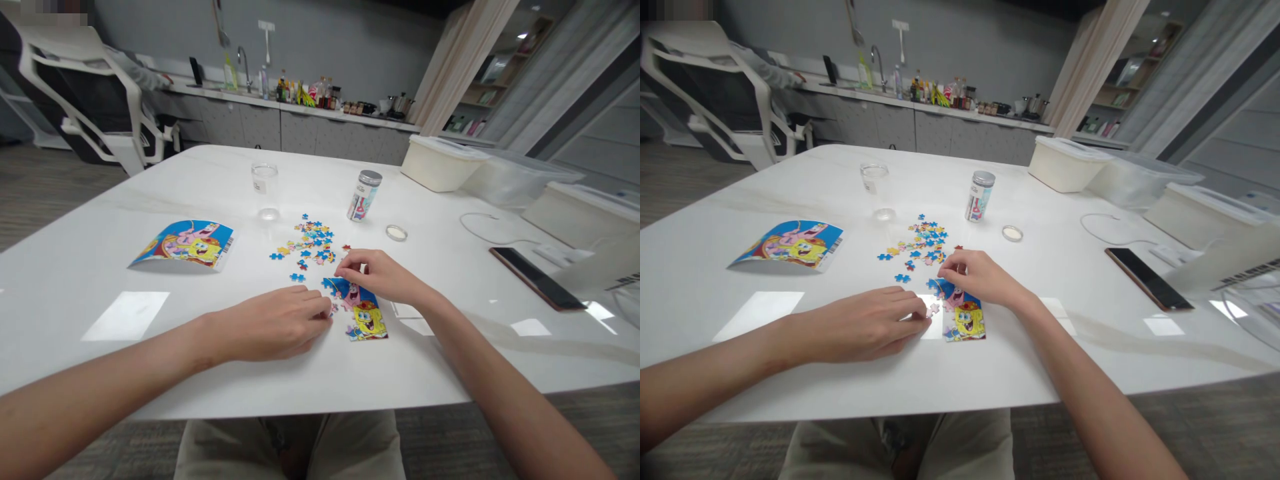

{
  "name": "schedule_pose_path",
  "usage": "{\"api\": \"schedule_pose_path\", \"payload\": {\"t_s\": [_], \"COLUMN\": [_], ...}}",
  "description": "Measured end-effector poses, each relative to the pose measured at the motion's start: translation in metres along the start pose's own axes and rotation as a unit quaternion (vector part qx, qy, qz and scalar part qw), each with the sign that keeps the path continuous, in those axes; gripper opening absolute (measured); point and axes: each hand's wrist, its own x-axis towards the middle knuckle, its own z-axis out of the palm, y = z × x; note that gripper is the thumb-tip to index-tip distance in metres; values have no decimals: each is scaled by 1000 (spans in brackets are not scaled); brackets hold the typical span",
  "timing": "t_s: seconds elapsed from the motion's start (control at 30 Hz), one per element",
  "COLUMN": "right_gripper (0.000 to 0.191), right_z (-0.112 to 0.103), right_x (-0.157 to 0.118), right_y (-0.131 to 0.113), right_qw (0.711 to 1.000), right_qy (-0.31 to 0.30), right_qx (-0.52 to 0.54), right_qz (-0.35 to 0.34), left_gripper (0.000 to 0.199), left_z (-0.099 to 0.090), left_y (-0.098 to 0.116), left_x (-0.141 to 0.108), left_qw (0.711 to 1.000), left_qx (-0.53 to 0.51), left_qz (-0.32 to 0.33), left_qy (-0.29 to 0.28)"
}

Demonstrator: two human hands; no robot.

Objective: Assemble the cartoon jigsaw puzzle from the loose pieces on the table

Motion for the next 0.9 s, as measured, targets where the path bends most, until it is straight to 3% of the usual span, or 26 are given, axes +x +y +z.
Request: {"api": "schedule_pose_path", "payload": {"t_s": [0.37,0.9], "right_gripper": [21,31], "right_z": [-4,-1], "right_x": [0,2], "right_y": [5,15], "right_qw": [998,997], "right_qy": [55,49], "right_qx": [-10,-43], "right_qz": [16,36], "left_gripper": [16,13], "left_z": [6,2], "left_y": [-5,-1], "left_x": [-2,0], "left_qw": [999,998], "left_qx": [-9,40], "left_qz": [2,22], "left_qy": [47,-31]}}
